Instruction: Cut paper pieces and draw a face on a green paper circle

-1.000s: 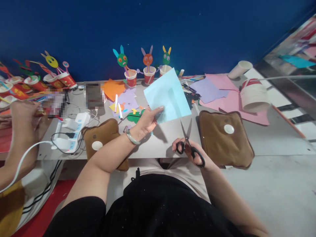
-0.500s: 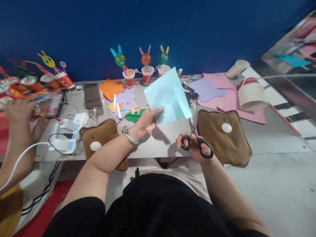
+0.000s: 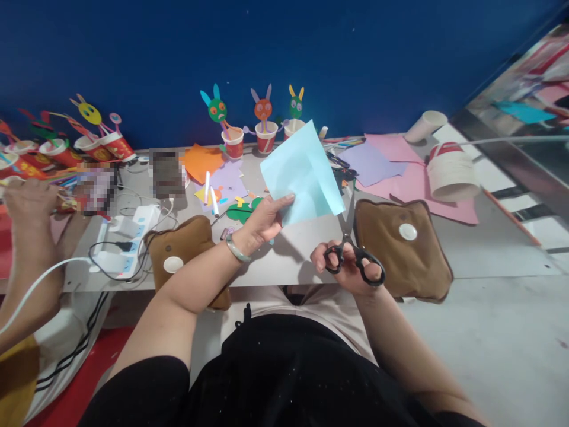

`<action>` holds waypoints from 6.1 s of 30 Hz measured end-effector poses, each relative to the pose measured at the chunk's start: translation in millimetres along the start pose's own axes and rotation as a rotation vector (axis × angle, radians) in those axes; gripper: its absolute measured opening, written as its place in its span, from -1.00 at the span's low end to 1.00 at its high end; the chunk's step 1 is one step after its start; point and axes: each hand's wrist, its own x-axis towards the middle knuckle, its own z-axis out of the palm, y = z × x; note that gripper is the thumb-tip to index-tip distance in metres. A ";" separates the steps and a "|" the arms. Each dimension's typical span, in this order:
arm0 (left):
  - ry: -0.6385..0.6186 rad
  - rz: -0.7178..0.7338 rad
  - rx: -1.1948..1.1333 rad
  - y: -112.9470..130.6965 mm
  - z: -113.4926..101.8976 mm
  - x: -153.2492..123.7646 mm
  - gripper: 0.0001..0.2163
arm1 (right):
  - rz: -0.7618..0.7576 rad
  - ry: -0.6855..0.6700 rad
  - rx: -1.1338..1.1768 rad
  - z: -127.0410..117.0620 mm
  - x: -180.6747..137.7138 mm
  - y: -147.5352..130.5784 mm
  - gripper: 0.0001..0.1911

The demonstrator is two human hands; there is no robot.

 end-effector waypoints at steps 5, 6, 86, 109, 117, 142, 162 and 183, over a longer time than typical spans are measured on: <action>-0.001 0.004 0.014 -0.6 -2.1 0.0 -0.63 | -0.007 0.038 -0.024 0.0 2.5 0.7 -0.28; -0.003 0.000 0.020 -1.2 -2.8 0.2 -0.63 | -0.007 0.039 -0.023 0.7 2.9 1.4 -0.28; -0.316 0.135 0.549 -6.1 -21.7 8.7 -0.43 | 0.223 0.137 -0.129 15.8 -5.4 -3.7 -0.34; -0.295 0.116 0.566 -6.5 -22.0 8.4 -0.46 | 0.243 0.165 -0.153 16.4 -9.7 0.6 -0.31; -0.301 0.090 0.546 -5.8 -19.4 5.4 -0.44 | 0.227 0.163 -0.117 20.0 -8.1 -1.6 -0.34; -0.306 0.090 0.560 -4.3 -16.6 1.8 -0.48 | 0.251 0.172 -0.186 12.6 -5.8 2.4 -0.30; -0.328 0.160 0.648 1.1 -13.4 -3.0 -0.62 | 0.260 0.118 -0.184 9.1 7.1 -2.2 -0.34; -0.297 0.145 0.649 -2.0 -13.5 -3.3 -0.70 | 0.266 0.190 -0.185 1.6 -0.5 11.3 -0.31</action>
